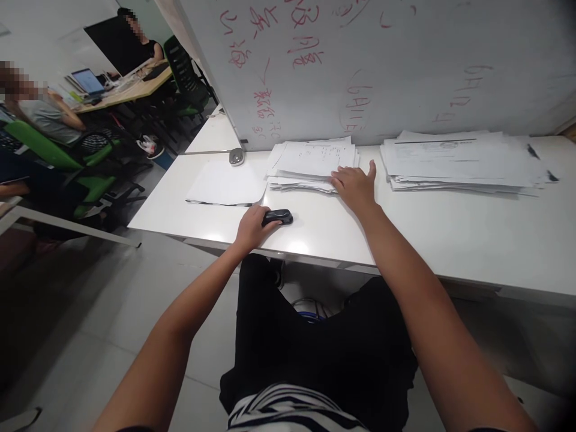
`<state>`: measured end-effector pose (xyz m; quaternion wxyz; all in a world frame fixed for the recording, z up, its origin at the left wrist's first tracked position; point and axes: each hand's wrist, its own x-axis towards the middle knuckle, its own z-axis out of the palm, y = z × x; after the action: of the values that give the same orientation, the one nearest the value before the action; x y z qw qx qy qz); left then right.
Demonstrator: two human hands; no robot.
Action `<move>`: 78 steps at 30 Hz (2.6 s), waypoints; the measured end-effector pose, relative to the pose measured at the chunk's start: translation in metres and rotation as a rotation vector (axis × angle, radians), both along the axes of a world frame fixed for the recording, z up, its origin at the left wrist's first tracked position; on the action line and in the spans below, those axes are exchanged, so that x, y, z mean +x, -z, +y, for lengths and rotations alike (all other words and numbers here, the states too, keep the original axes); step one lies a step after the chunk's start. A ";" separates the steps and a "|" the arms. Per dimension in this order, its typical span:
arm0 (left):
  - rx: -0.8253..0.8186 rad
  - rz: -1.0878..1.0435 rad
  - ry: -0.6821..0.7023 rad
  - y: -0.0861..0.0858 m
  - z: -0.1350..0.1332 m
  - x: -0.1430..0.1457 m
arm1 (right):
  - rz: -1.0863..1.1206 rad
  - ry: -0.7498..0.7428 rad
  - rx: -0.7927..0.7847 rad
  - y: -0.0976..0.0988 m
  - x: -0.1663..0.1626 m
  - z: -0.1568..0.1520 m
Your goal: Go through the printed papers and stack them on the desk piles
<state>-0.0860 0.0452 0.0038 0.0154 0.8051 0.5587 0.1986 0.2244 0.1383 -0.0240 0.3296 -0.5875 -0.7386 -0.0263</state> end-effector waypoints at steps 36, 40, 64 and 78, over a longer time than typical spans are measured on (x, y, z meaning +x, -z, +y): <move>0.232 -0.054 0.103 -0.012 0.001 -0.004 | -0.137 -0.107 0.188 -0.016 -0.003 -0.010; 0.296 -0.011 0.016 -0.033 0.032 0.014 | -0.113 -0.126 0.210 -0.020 -0.005 -0.010; 0.181 0.467 0.200 -0.059 0.130 0.066 | -0.041 -0.138 0.224 -0.008 -0.008 0.000; 0.307 0.319 0.345 -0.068 0.160 0.088 | 0.019 -0.076 0.154 -0.020 -0.008 -0.011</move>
<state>0.0023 0.2050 0.0722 -0.1611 0.9024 0.3720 0.1461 0.2167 0.1277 -0.0039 0.3814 -0.5322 -0.7530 -0.0650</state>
